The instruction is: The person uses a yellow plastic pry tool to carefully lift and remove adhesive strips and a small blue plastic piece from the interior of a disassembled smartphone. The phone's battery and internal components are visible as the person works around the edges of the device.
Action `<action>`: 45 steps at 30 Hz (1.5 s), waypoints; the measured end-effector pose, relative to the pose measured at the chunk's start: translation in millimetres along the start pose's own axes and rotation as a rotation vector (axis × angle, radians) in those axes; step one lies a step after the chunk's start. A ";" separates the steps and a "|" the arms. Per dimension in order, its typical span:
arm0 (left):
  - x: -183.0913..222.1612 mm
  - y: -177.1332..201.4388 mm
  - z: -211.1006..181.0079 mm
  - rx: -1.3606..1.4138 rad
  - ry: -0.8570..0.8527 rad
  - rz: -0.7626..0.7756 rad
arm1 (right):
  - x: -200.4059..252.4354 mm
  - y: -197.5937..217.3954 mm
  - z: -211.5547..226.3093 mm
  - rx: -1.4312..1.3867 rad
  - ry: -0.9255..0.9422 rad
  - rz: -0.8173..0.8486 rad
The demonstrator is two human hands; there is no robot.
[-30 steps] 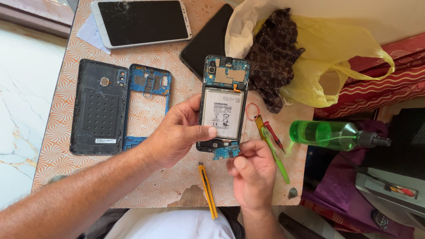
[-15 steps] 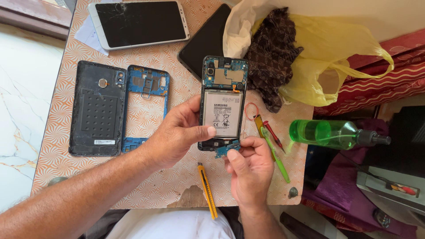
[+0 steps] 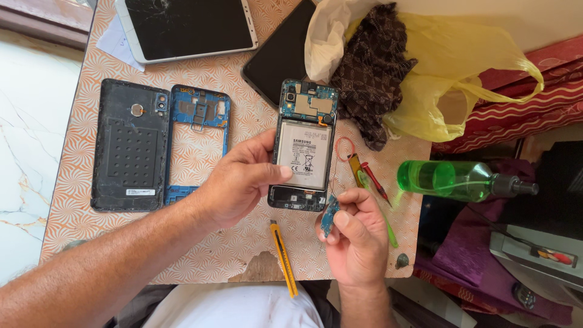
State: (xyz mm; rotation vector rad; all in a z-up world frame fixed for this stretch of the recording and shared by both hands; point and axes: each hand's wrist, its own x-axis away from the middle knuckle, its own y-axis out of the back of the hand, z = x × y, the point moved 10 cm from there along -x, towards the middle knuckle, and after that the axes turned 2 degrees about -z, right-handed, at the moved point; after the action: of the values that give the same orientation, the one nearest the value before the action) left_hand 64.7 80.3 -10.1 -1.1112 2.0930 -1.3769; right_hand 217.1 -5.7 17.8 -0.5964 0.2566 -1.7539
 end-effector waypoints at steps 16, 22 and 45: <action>0.3 -1.9 3.8 0.091 0.057 0.025 | -0.6 -24.8 -17.3 -0.323 -0.249 0.200; 0.9 -2.2 1.7 0.076 0.033 0.027 | -1.5 -23.8 -19.0 -0.327 -0.262 0.197; 1.1 -4.6 -1.0 0.005 0.054 -0.050 | -9.7 18.4 -15.5 0.008 0.064 -0.010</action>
State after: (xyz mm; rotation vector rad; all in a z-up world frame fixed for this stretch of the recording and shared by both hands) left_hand 65.2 79.1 -5.4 -1.1444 2.1112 -1.4498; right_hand 226.1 -3.6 -6.4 -0.5370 0.2914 -1.7847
